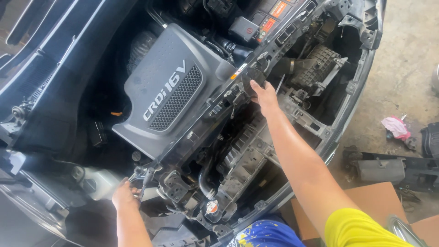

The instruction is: Removing the upper radiator support bracket and associated components from the front of a vehicle.

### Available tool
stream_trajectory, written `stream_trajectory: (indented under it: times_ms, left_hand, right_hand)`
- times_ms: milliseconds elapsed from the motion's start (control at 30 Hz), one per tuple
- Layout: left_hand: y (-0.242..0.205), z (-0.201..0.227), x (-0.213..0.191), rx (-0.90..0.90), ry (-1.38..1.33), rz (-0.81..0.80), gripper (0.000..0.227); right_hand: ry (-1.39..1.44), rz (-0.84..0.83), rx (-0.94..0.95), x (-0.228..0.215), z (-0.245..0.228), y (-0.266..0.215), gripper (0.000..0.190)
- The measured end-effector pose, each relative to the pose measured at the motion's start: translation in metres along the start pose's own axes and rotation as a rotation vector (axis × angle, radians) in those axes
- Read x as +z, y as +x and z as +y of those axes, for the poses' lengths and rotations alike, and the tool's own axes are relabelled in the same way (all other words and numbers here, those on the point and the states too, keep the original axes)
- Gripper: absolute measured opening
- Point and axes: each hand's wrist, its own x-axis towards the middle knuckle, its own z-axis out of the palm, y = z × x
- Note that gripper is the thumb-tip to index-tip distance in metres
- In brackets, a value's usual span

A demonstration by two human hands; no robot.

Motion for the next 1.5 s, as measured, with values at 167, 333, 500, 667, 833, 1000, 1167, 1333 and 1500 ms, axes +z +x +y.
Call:
stream_trajectory:
  times_ms: [167,333,500,667,833,1000,1167,1333,1500]
  left_hand:
    - [0.005,0.0,-0.003,-0.036,0.14,0.003,0.034]
    - [0.037,-0.012,-0.015,-0.03,0.112,0.003,0.033]
    - [0.03,-0.006,-0.015,-0.043,0.112,0.053,0.031]
    - [0.031,-0.002,-0.021,-0.075,0.066,-0.023,0.033]
    - [0.049,-0.024,-0.045,-0.054,0.146,-0.05,0.028]
    - [0.044,-0.048,-0.075,0.284,0.558,-0.457,0.042]
    - [-0.075,0.001,-0.022,-0.05,0.045,-0.095,0.041]
    - [-0.096,0.018,-0.054,-0.12,0.12,-0.293,0.038]
    - [-0.124,0.028,-0.058,-0.169,0.289,-0.354,0.038]
  right_hand:
    - [0.09,0.015,0.036,0.003,0.0,-0.01,0.048]
    - [0.157,0.057,0.107,0.011,0.01,-0.01,0.051]
    - [0.132,0.057,0.138,0.02,0.01,-0.02,0.054]
    - [0.075,0.006,0.186,0.023,0.014,-0.03,0.053]
    - [0.021,-0.11,0.203,0.015,0.03,-0.033,0.052]
    - [0.147,-0.268,0.228,0.013,0.041,-0.024,0.041]
    - [-0.043,-0.234,0.263,0.004,0.023,-0.028,0.037]
    - [0.087,-0.189,0.213,0.017,0.021,-0.012,0.03]
    - [0.193,-0.174,0.14,0.028,0.016,0.015,0.027]
